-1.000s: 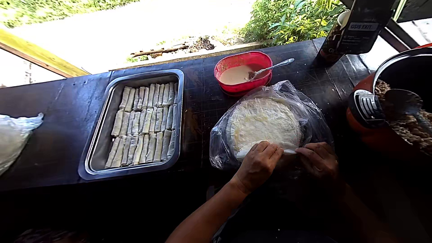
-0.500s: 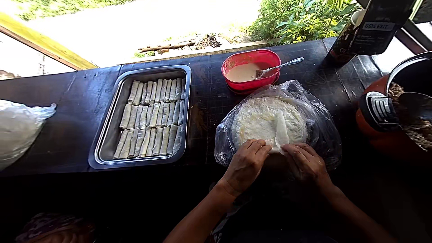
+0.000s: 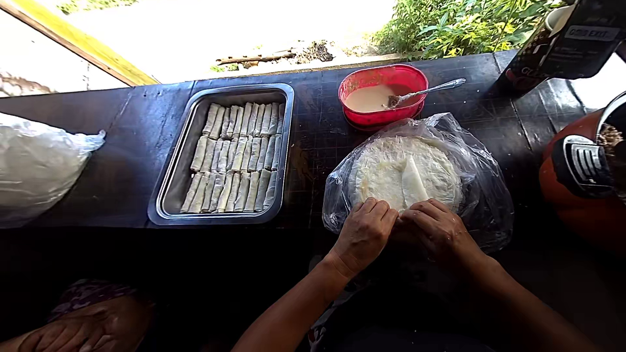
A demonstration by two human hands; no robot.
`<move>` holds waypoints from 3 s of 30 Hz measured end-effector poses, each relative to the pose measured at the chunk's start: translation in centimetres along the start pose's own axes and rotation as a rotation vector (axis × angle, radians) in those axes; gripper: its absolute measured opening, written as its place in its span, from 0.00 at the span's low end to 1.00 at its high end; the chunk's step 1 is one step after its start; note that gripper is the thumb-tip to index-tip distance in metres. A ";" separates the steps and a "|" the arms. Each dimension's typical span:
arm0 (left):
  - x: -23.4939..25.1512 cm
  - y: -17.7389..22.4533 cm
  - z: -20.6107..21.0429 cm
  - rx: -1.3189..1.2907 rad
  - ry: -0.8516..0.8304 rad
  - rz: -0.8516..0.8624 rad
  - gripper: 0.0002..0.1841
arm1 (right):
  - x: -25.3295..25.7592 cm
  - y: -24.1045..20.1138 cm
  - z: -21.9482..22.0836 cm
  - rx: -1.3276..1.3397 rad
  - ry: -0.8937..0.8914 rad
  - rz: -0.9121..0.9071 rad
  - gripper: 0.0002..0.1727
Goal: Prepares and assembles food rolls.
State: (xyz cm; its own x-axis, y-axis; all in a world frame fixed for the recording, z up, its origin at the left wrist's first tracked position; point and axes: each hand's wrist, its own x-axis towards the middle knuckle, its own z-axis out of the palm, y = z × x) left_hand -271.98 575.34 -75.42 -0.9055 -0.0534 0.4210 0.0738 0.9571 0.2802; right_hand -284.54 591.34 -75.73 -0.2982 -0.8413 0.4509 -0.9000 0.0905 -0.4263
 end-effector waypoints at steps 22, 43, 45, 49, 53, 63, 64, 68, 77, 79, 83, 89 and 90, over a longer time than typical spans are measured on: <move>-1.9 0.4 -0.2 -0.073 0.165 0.171 0.12 | -1.2 0.3 -1.8 -0.092 -0.044 -0.070 0.25; 1.9 -1.0 -0.8 -0.220 -0.035 -0.108 0.08 | -1.0 3.7 -1.5 -0.020 0.194 0.011 0.10; 1.5 -0.4 -0.7 -0.177 -0.006 -0.071 0.08 | -1.6 3.2 -1.4 -0.109 0.176 -0.079 0.11; 0.7 0.3 -0.7 -0.096 -0.001 -0.023 0.10 | -2.0 3.0 -1.2 -0.222 0.138 -0.090 0.13; 1.5 -0.3 -0.7 -0.059 0.012 -0.017 0.09 | -0.8 3.2 -1.5 -0.093 0.110 0.049 0.16; 3.2 -0.3 -0.4 0.029 0.020 0.030 0.12 | 0.6 2.8 -0.9 -0.131 0.157 0.016 0.12; 3.1 -0.1 -0.4 0.049 0.012 0.031 0.12 | 0.4 2.6 -0.8 -0.159 0.154 0.003 0.13; 3.3 -0.4 -0.8 0.066 -0.059 -0.006 0.14 | 0.3 2.9 -0.9 -0.166 0.129 0.041 0.15; 5.6 -3.2 -1.5 -0.045 -0.125 -0.065 0.05 | 2.5 4.5 -1.2 0.013 0.129 0.209 0.12; 5.9 -3.3 -1.4 -0.021 -0.124 -0.064 0.05 | 2.8 4.8 -1.1 0.003 0.115 0.219 0.12; 6.2 -2.6 -1.0 -0.027 -0.068 0.004 0.08 | 4.0 4.6 -2.5 -0.017 -0.020 0.242 0.09; 6.0 -1.8 -0.2 -0.001 -0.076 0.131 0.11 | 11.8 5.3 -5.4 -0.038 -0.125 0.139 0.14; 6.1 -1.8 -0.3 0.009 -0.095 0.131 0.10 | 13.7 5.7 -5.2 -0.062 -0.114 0.103 0.18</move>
State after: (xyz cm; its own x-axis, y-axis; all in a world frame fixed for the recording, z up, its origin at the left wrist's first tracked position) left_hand -277.54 573.21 -73.11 -0.9238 0.0988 0.3698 0.1906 0.9566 0.2206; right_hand -295.43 583.10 -67.95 -0.3553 -0.8806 0.3134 -0.8853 0.2094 -0.4153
